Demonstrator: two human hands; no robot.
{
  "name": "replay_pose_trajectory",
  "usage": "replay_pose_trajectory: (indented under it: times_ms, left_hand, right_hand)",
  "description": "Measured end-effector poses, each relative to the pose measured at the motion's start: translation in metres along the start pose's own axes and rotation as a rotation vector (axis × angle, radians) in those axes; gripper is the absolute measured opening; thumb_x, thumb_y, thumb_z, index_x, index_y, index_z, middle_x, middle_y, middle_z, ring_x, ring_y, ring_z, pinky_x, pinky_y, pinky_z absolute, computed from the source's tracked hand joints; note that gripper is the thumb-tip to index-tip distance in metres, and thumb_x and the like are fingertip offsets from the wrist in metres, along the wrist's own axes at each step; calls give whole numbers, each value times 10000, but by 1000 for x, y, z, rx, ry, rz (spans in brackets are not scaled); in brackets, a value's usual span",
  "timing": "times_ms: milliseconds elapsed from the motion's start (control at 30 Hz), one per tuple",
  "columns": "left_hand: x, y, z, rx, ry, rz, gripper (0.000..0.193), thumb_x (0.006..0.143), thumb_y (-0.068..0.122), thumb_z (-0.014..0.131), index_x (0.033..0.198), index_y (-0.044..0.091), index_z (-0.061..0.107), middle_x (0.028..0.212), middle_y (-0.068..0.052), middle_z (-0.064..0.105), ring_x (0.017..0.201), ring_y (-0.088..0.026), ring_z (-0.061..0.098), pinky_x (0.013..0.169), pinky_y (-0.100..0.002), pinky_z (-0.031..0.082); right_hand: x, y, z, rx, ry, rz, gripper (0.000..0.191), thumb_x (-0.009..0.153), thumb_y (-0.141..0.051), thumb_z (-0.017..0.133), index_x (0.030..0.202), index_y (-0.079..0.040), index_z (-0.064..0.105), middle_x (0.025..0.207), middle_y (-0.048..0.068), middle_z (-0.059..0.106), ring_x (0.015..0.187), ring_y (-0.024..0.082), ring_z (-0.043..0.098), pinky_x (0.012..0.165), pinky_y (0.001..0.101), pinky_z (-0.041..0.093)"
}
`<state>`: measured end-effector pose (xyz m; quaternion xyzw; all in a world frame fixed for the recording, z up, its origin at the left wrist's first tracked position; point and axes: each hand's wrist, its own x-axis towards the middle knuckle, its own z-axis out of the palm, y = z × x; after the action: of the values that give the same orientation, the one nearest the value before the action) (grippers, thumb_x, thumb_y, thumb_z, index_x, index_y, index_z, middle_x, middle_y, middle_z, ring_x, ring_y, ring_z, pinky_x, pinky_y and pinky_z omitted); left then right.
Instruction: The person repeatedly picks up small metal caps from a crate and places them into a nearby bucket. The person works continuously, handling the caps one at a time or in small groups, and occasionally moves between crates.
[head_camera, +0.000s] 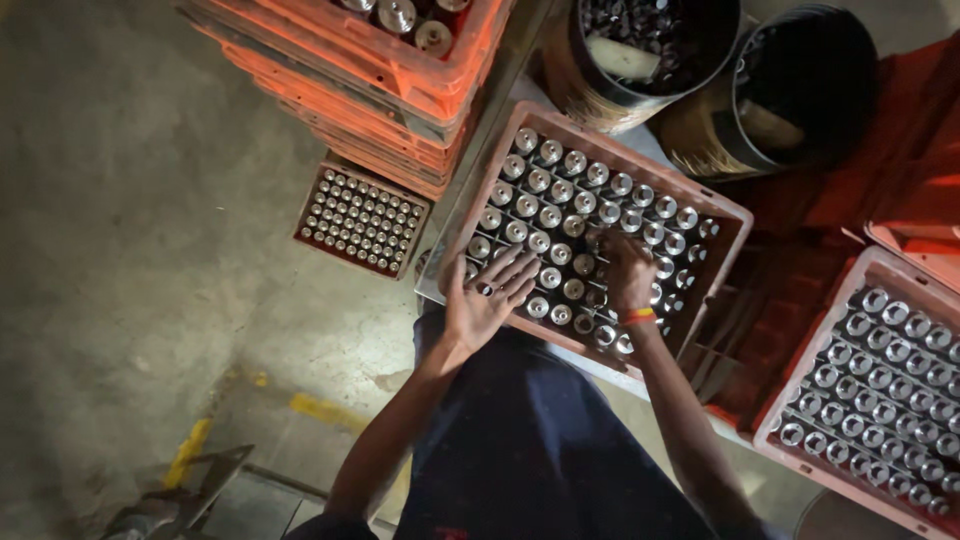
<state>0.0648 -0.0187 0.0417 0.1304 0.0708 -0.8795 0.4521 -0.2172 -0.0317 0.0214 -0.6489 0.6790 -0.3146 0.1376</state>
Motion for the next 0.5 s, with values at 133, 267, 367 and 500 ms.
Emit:
replay_pose_trajectory:
  times_ms: [133,267,367,500]
  left_hand:
    - [0,1,6,76,-19,32,903,1035,688,249,1559,-36,379,1607,-241,401,1527,-360,358,1282,-484,264]
    - [6,1,12,46,-39,32,890,1052,673,265,1548,-56,388,1610,-255,392,1531,-365,354,1295,-478,252]
    - [7,0,14,-30,-29,27,883,1057,665,258,1546,-58,389,1608,-256,393,1529,-357,349,1281,-467,253]
    - [4,-2,12,15,-61,34,862,1062,640,245,1556,-54,381,1615,-244,392,1533,-361,338,1280,-472,262]
  right_hand:
    - [15,-11,-1,-143,-83,-209,272,835,52,670,1061,-68,762,965,134,742,877,342,706,773,436,569]
    - [18,-23,1,-109,-58,-105,216,838,-48,742,1052,-36,766,913,189,693,788,344,685,660,435,546]
    - [16,-21,4,-69,-10,-131,137,879,-62,719,1012,-84,744,967,139,713,867,331,706,743,425,569]
    - [10,-12,12,-82,-67,43,154,966,-86,709,1105,-109,771,960,150,711,872,344,704,736,446,561]
